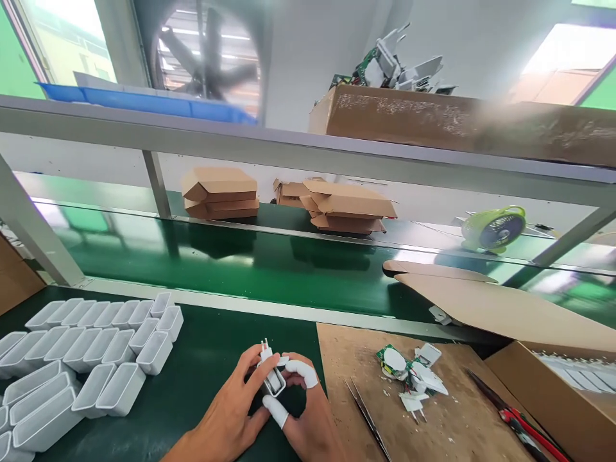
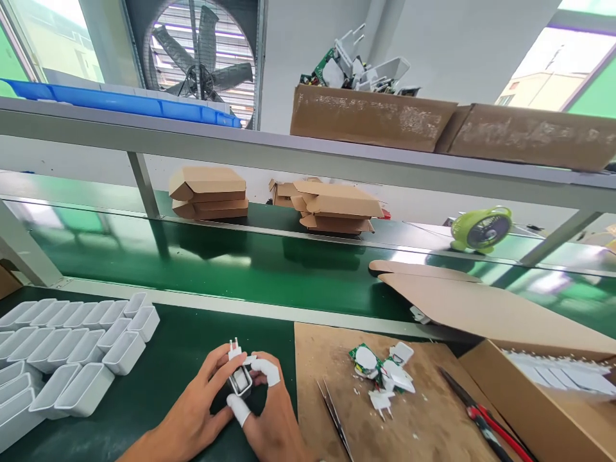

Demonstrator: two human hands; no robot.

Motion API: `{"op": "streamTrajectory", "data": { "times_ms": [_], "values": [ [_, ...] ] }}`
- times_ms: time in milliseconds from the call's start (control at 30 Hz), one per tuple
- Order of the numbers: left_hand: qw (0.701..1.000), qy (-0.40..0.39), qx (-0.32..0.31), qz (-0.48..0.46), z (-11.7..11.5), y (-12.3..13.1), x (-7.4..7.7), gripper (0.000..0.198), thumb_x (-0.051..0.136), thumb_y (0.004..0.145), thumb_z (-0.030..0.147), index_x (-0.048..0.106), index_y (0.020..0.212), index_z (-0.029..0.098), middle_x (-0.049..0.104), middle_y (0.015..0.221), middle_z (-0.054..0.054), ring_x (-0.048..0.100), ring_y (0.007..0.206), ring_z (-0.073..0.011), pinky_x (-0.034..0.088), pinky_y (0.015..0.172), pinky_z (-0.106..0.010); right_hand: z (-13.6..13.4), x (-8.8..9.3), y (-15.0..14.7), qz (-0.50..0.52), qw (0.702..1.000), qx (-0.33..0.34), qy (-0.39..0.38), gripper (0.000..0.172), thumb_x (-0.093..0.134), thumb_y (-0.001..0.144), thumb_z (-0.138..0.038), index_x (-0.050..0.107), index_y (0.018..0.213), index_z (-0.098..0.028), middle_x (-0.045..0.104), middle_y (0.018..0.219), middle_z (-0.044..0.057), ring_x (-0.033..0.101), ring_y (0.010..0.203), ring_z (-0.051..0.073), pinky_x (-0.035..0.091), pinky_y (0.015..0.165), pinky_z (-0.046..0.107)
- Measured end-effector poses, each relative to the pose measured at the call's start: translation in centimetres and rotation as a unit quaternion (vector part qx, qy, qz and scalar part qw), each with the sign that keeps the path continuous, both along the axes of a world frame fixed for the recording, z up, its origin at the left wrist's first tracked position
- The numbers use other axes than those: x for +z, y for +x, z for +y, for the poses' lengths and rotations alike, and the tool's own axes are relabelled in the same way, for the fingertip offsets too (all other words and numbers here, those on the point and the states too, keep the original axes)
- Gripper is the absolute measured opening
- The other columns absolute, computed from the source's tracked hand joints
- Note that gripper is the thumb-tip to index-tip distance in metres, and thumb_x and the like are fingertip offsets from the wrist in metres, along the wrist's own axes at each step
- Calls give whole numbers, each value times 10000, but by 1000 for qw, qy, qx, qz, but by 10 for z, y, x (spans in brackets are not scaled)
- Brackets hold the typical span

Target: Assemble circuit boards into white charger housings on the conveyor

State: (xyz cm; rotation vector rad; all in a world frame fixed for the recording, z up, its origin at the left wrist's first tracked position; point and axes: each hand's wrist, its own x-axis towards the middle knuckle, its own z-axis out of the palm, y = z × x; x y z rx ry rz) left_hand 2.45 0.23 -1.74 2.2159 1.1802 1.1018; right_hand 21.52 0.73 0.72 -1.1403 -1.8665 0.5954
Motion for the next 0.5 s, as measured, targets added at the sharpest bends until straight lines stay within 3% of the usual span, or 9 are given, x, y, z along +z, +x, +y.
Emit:
{"op": "streamTrajectory", "data": {
  "times_ms": [133,300,367,500],
  "values": [
    [999,50,10,10,2,-4,-2,695,571,934,88,405,1572,310,467,1587,-148,555,1412,-337,556,1103,-467,-5,13,2,-27,998,-15,-50,414,699,784,-104,600,1151,-269,706,1009,16,715,904,223,622,875,352],
    [999,45,-2,-4,1,-6,-4,465,579,958,113,539,1390,281,507,1592,-129,567,1413,-285,530,1136,-435,-6,12,4,1,997,-21,-72,320,696,814,-172,603,1110,-250,710,994,21,710,899,221,606,858,355],
    [1000,24,-10,-14,0,-7,-8,467,583,951,110,528,1383,279,484,1614,-127,531,1445,-282,510,1155,-450,-6,8,5,4,997,-14,-78,278,677,854,-205,609,1120,-252,712,1008,22,704,912,220,596,874,363],
    [997,-39,-7,-73,2,-7,-14,579,615,971,209,422,1514,269,552,1557,-145,532,1443,-297,479,1174,-504,-5,2,6,17,996,-3,-86,454,667,860,-201,555,1296,-257,706,1133,39,697,1000,223,577,938,373]
  ]
}}
